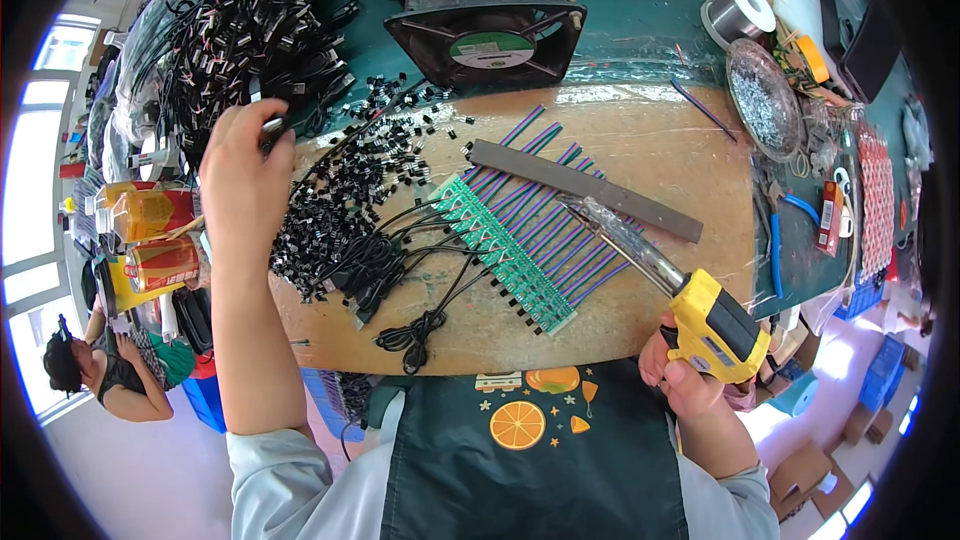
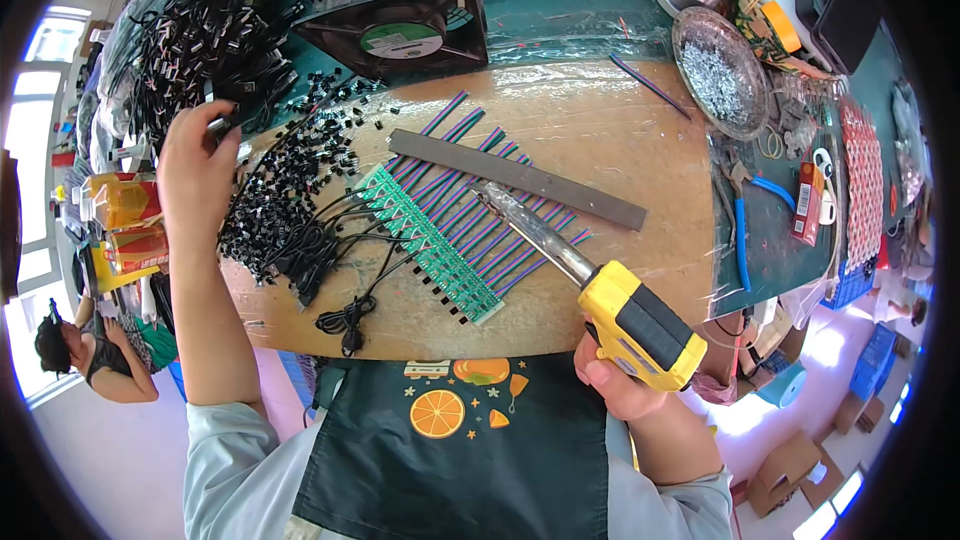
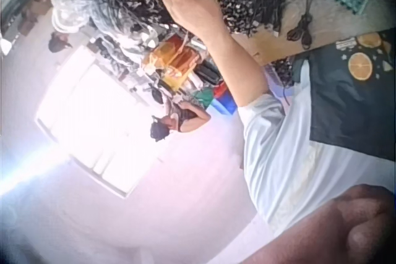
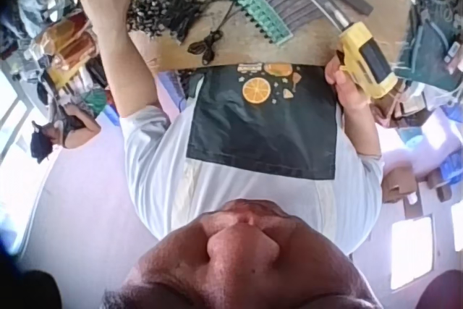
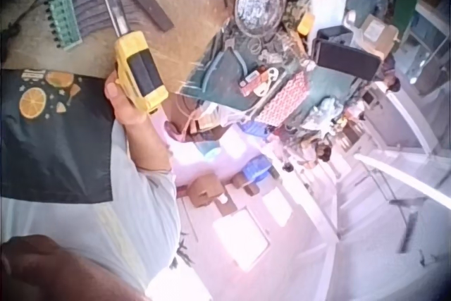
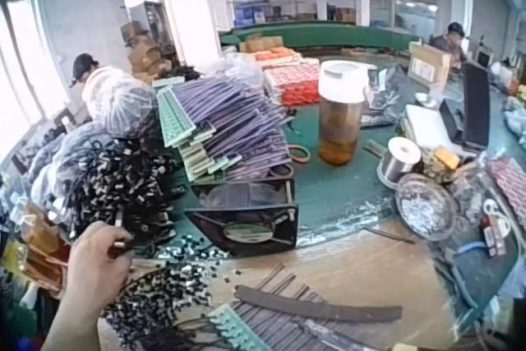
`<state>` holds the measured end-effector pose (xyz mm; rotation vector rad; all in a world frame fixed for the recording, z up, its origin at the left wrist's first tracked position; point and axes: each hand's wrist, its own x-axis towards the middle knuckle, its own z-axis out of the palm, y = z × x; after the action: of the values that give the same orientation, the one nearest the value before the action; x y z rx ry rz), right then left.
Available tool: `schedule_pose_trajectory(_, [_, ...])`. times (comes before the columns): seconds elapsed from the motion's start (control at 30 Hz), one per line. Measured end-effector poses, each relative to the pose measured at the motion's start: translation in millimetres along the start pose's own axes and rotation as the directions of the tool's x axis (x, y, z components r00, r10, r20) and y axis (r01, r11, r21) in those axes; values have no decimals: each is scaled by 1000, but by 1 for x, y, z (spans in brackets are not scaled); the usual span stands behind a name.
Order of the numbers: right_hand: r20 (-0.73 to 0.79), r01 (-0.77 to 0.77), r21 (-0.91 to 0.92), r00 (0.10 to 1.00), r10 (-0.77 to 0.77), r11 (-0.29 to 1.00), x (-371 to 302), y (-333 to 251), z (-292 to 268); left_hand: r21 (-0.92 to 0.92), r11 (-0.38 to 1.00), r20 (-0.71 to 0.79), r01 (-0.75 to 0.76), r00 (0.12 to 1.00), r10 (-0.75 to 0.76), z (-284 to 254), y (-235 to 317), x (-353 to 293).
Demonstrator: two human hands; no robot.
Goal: The person attaches cables to a circuit board by picking up cables from a pile and soldering their wires to the board using a soldering iron.
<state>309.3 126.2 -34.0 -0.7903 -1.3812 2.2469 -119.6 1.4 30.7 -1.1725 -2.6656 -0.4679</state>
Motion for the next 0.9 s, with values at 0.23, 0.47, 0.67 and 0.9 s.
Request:
schedule_pose_trajectory(0.23, [14, -14, 0, 1000, 14, 1000, -1, 0, -3, -561, 827, -210, 30, 962, -177, -40, 31, -54])
schedule_pose_trajectory(0.47, [47, -16, -25, 999, 17, 1000, 1, 0, -4, -936, 333, 188, 114, 961, 200, -19, 63, -113])
schedule_pose_trajectory(0.67, [29, 2, -47, 1000, -1, 999, -2, 3, -6, -606, 717, 207, -344, 803, 560, -8, 68, -108])
schedule_pose_trajectory(0.9, [9, 39, -36, 999, -39, 999, -3, 5, -5, -459, 774, 125, -436, 831, 542, -2, 92, -105])
